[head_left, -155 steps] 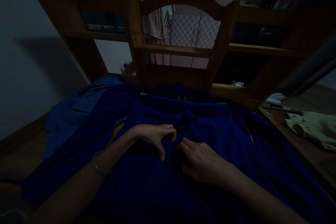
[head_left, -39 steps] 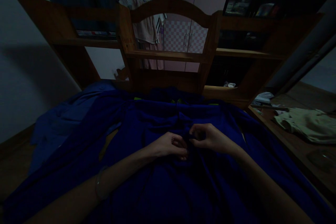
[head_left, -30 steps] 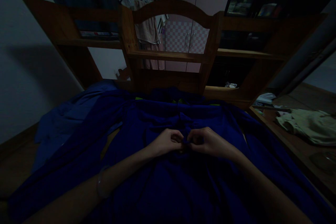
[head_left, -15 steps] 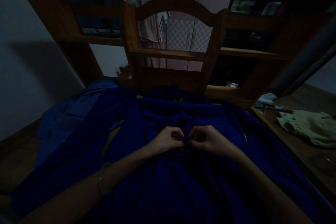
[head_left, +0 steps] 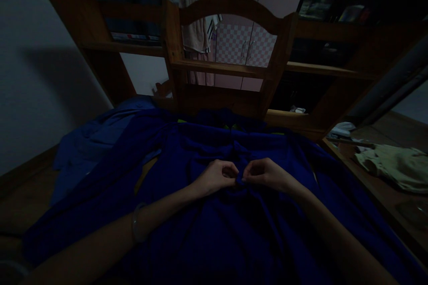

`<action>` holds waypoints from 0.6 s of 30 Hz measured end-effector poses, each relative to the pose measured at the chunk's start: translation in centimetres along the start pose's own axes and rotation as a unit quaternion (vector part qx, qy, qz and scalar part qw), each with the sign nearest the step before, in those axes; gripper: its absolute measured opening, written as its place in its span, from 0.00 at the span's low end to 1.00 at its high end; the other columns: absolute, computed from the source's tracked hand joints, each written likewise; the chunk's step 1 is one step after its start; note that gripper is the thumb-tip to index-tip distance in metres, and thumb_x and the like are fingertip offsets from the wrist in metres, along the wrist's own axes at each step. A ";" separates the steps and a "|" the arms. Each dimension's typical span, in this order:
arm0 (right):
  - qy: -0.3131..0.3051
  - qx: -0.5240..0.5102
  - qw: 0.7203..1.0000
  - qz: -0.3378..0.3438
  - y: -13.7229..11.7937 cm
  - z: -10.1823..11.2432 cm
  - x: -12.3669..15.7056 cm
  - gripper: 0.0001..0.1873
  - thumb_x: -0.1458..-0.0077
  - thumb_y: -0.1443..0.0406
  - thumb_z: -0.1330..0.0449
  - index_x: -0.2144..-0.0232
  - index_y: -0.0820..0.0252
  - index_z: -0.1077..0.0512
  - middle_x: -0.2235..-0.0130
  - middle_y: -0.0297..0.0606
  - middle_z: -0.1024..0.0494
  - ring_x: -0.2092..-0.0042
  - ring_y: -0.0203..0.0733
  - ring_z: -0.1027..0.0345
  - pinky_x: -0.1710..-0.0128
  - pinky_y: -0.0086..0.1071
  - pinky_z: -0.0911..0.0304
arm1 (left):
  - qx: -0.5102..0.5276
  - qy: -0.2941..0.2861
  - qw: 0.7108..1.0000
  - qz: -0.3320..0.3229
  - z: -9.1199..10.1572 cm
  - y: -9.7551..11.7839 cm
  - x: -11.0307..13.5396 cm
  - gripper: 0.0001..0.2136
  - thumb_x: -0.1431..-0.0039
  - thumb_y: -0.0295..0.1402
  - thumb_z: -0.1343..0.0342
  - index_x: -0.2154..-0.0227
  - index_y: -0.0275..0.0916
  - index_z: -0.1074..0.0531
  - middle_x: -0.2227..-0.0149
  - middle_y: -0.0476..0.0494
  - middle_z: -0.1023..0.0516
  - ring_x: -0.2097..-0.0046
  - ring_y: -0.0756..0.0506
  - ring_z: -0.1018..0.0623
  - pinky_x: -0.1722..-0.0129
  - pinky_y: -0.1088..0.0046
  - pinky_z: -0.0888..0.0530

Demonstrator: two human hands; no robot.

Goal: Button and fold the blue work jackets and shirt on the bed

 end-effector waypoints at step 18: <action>0.045 0.195 0.977 0.075 -2.1 -0.6 1.4 0.11 0.50 0.59 0.40 0.68 0.61 0.28 0.74 0.32 0.28 0.73 0.32 0.37 0.77 0.23 0.49 | 0.125 -0.023 0.982 0.141 -0.4 -2.4 0.4 0.24 0.62 0.38 0.32 0.62 0.31 0.30 0.72 0.42 0.22 0.73 0.47 0.22 0.66 0.68 0.26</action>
Point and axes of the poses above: each hand's wrist, its own x-axis away from the middle knuckle, its own z-axis out of the back of the hand, y = z × x, the point moved 8 cm from there along -x, towards the middle knuckle
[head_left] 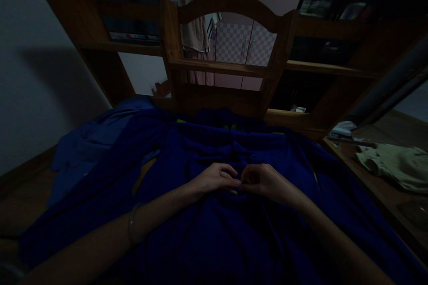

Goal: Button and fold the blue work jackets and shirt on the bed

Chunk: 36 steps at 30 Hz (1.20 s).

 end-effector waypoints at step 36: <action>-0.012 0.019 0.996 0.081 -1.7 1.0 0.3 0.12 0.37 0.61 0.53 0.66 0.61 0.34 0.71 0.32 0.31 0.71 0.32 0.39 0.72 0.25 0.48 | -0.140 0.039 0.979 -0.141 -0.8 3.7 1.1 0.16 0.51 0.35 0.40 0.60 0.36 0.32 0.70 0.47 0.26 0.70 0.49 0.25 0.67 0.74 0.28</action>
Point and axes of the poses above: each hand's wrist, its own x-axis away from the middle knuckle, its own z-axis out of the back of the hand, y = z × x, the point moved 8 cm from there along -x, towards the middle knuckle
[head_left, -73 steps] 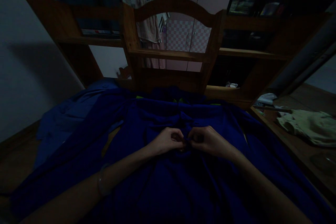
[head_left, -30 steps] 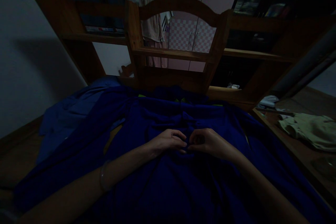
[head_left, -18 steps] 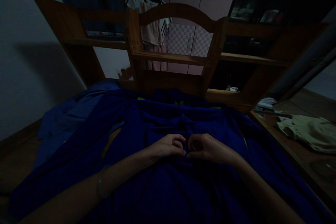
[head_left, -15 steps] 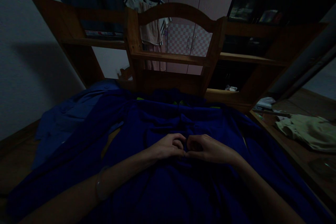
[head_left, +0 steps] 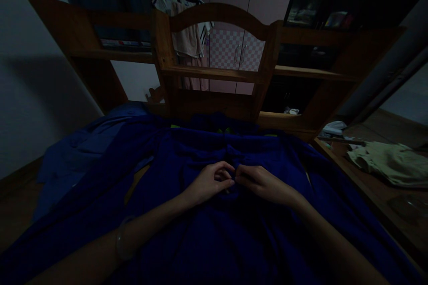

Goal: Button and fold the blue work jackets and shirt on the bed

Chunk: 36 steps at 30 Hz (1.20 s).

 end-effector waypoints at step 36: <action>0.130 0.252 0.956 -0.079 -6.0 -0.2 6.6 0.31 0.47 0.57 0.47 0.42 0.60 0.44 0.50 0.46 0.35 0.56 0.44 0.34 0.62 0.32 0.37 | -0.571 0.048 0.819 -0.016 -2.5 4.7 9.0 0.27 0.47 0.44 0.47 0.46 0.37 0.38 0.46 0.31 0.35 0.47 0.33 0.33 0.53 0.57 0.32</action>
Point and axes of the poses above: each hand's wrist, its own x-axis away from the middle knuckle, its own z-axis out of the back of the hand, y = z × x, the point moved 8 cm from there along -x, towards the middle knuckle
